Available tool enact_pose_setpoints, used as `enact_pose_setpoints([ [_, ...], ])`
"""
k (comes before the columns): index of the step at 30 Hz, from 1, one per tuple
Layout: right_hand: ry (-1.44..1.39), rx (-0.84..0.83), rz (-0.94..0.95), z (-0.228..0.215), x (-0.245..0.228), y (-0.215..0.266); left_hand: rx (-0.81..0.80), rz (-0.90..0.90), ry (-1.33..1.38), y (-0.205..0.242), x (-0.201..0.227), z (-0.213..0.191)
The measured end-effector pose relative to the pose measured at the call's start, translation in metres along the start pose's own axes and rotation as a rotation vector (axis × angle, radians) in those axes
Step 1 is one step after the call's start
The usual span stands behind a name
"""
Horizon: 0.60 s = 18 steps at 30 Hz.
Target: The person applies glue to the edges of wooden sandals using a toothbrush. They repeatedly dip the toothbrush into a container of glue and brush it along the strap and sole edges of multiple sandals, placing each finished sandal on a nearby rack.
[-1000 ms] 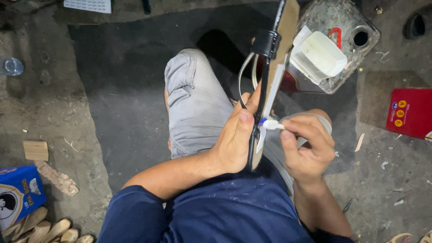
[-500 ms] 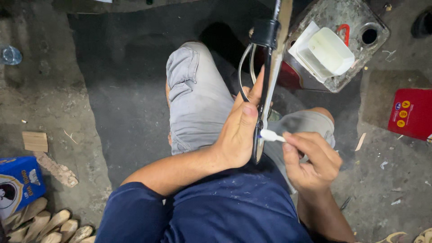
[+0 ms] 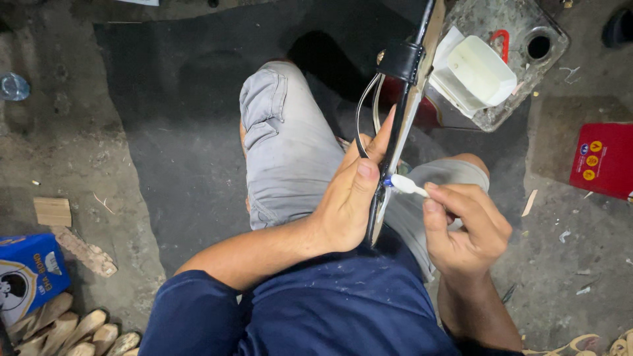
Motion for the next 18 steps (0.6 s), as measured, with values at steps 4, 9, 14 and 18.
enact_pose_setpoints([
  [4, -0.031, 0.002, -0.046, 0.004, 0.003, 0.003, 0.011, 0.022, 0.005, -0.004, 0.007, -0.002],
  [9, -0.125, -0.072, -0.06, 0.01, 0.006, 0.01, 0.057, -0.026, 0.069, -0.008, 0.008, -0.005],
  [14, -0.104, -0.007, 0.014, 0.009, 0.013, 0.016, 0.039, -0.06, 0.082, -0.002, 0.001, -0.004],
  [18, -0.13, -0.086, -0.044, 0.009, 0.017, 0.017, 0.044, -0.084, 0.129, 0.002, -0.007, -0.001],
])
Point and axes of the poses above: each hand's wrist, its own y-axis away from the middle knuckle, its own z-axis out of the palm, x = y × z, the point moved 2 cm from there along -y, towards the middle knuckle, and after that the axes turned 4 degrees about -y, right-handed, at the moved point
